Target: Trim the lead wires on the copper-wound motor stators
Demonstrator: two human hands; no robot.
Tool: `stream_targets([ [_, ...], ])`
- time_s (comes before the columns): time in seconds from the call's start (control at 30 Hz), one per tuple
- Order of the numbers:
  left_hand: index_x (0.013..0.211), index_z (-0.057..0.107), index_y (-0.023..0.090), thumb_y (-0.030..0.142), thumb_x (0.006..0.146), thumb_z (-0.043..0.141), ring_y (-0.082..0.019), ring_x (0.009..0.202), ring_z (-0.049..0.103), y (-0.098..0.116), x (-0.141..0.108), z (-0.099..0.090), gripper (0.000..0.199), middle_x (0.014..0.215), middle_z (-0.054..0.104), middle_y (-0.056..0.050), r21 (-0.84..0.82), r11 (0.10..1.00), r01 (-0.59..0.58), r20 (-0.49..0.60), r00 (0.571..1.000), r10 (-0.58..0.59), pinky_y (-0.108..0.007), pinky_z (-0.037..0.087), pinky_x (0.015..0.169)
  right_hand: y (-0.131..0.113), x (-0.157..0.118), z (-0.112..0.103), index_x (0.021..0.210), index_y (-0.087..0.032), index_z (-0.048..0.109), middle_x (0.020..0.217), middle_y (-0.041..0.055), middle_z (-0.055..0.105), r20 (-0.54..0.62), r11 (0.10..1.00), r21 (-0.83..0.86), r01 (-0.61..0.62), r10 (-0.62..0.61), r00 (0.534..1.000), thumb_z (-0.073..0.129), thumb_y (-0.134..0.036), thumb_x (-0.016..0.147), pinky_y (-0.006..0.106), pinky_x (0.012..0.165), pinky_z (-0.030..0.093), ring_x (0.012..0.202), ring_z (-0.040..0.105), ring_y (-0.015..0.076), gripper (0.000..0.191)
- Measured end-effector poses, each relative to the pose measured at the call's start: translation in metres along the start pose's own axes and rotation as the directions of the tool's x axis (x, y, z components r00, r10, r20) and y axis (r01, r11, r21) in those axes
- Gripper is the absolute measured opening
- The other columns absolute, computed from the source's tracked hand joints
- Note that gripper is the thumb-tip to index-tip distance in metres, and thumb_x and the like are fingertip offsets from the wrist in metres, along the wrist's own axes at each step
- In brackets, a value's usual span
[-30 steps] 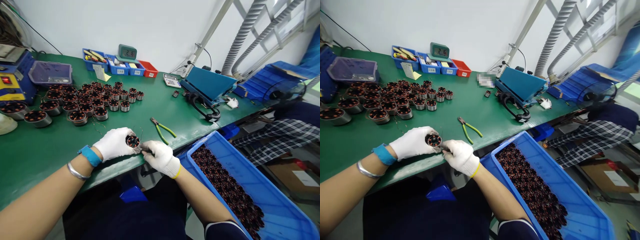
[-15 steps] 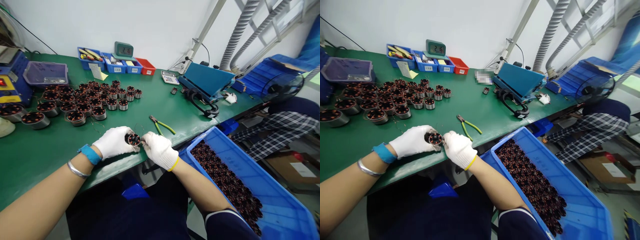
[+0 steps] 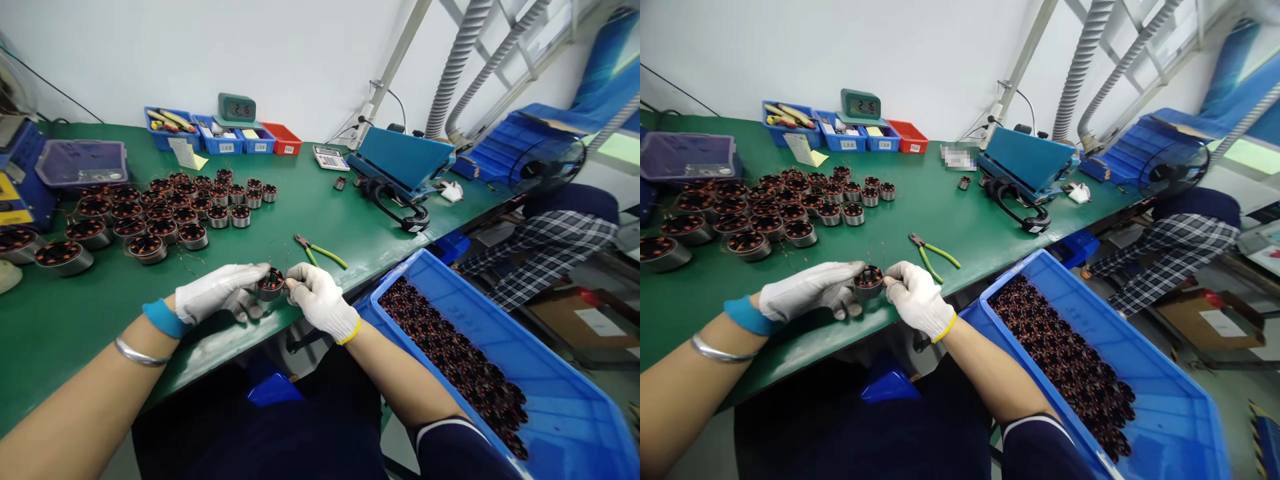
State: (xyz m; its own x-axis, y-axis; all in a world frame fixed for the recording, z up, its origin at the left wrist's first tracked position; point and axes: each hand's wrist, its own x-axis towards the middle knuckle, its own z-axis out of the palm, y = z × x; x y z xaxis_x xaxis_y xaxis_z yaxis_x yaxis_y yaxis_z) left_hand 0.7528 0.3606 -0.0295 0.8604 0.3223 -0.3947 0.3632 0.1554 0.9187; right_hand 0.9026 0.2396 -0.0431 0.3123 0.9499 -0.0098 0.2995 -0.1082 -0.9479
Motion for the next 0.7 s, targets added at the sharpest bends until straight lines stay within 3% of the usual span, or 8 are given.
stream_targets([
  [0.07,0.1,0.055,0.015,0.058,0.072,0.06,-0.014,0.055,0.061,0.002,-0.003,0.003,0.051,0.092,0.064,-0.008,-0.111,0.992,0.064,0.076,0.996,-0.056,-0.024,0.044,0.044,-0.005,-0.003,-0.002,0.079,-0.02,0.052,0.06,-0.0034,0.05,-0.008,0.999,-0.041,0.028,-0.028,1.0,0.049,-0.022,0.08,0.023,0.053,0.04,0.054,0.047,0.0106,0.004],
  [0.2,0.116,0.046,0.02,0.035,0.064,0.072,-0.012,0.058,0.061,0.004,-0.008,0.01,0.06,0.091,0.061,-0.004,-0.102,0.989,-0.11,-0.066,0.992,0.104,-0.021,0.043,0.042,-0.011,-0.006,-0.006,0.076,-0.019,0.051,0.058,-0.0039,0.05,0.022,0.997,0.045,-0.059,0.058,0.998,0.05,-0.017,0.079,0.024,0.054,0.042,0.052,0.047,0.0098,0.004],
  [0.33,0.114,0.055,0.021,0.032,0.069,0.069,-0.025,0.097,0.065,0.005,-0.017,0.013,0.049,0.111,0.063,-0.011,0.074,0.931,-0.358,-0.071,0.929,0.363,-0.036,0.057,0.077,-0.014,-0.007,-0.009,0.072,-0.018,0.049,0.053,-0.0062,0.046,0.118,0.94,0.273,-0.205,0.179,0.977,0.049,-0.013,0.08,0.021,0.05,0.041,0.046,0.042,0.0066,0.009],
  [0.43,0.086,0.065,0.02,0.03,0.076,0.064,-0.029,0.121,0.053,0.004,-0.025,0.024,0.015,0.123,0.06,-0.013,0.444,0.687,-0.575,-0.013,0.762,0.647,-0.042,0.048,0.096,-0.019,-0.007,-0.013,0.073,-0.016,0.05,0.05,-0.0072,0.046,0.202,0.915,0.286,-0.283,0.231,0.952,0.047,-0.01,0.081,0.02,0.049,0.04,0.043,0.04,0.0052,0.011],
  [0.53,0.063,0.056,0.018,0.023,0.074,0.068,-0.027,0.108,0.06,-0.001,-0.03,0.039,0.017,0.123,0.061,-0.013,0.768,0.178,-0.615,0.185,0.479,0.858,-0.041,0.052,0.086,-0.025,-0.009,-0.019,0.072,-0.016,0.049,0.049,-0.0076,0.046,0.217,0.93,0.209,-0.304,0.259,0.941,0.046,-0.007,0.08,0.018,0.047,0.038,0.043,0.042,0.0049,0.012],
  [0.6,0.058,0.048,0.018,0.018,0.07,0.07,-0.023,0.095,0.064,-0.005,-0.031,0.042,0.025,0.117,0.065,-0.01,0.807,-0.023,-0.59,0.259,0.319,0.912,-0.037,0.053,0.078,-0.029,-0.012,-0.023,0.074,-0.016,0.051,0.051,-0.0068,0.048,0.199,0.954,0.115,-0.276,0.251,0.947,0.047,-0.007,0.08,0.018,0.047,0.037,0.044,0.045,0.0056,0.012],
  [0.67,0.06,0.046,0.018,0.019,0.072,0.068,-0.02,0.093,0.065,-0.006,-0.027,0.039,0.025,0.114,0.065,-0.007,0.806,0.137,-0.576,0.008,0.243,0.97,-0.033,0.054,0.076,-0.033,-0.017,-0.026,0.075,-0.016,0.053,0.055,-0.0053,0.052,0.158,0.98,-0.035,-0.198,0.201,0.967,0.048,-0.009,0.081,0.019,0.05,0.038,0.049,0.048,0.0071,0.01],
  [0.7,0.063,0.048,0.018,0.024,0.075,0.066,-0.018,0.091,0.065,-0.006,-0.024,0.035,0.023,0.113,0.064,-0.006,0.74,0.339,-0.58,-0.215,0.274,0.937,-0.032,0.055,0.074,-0.035,-0.019,-0.027,0.076,-0.016,0.055,0.057,-0.0045,0.054,0.131,0.983,-0.124,-0.137,0.153,0.979,0.05,-0.011,0.082,0.02,0.052,0.039,0.052,0.05,0.0079,0.008],
])
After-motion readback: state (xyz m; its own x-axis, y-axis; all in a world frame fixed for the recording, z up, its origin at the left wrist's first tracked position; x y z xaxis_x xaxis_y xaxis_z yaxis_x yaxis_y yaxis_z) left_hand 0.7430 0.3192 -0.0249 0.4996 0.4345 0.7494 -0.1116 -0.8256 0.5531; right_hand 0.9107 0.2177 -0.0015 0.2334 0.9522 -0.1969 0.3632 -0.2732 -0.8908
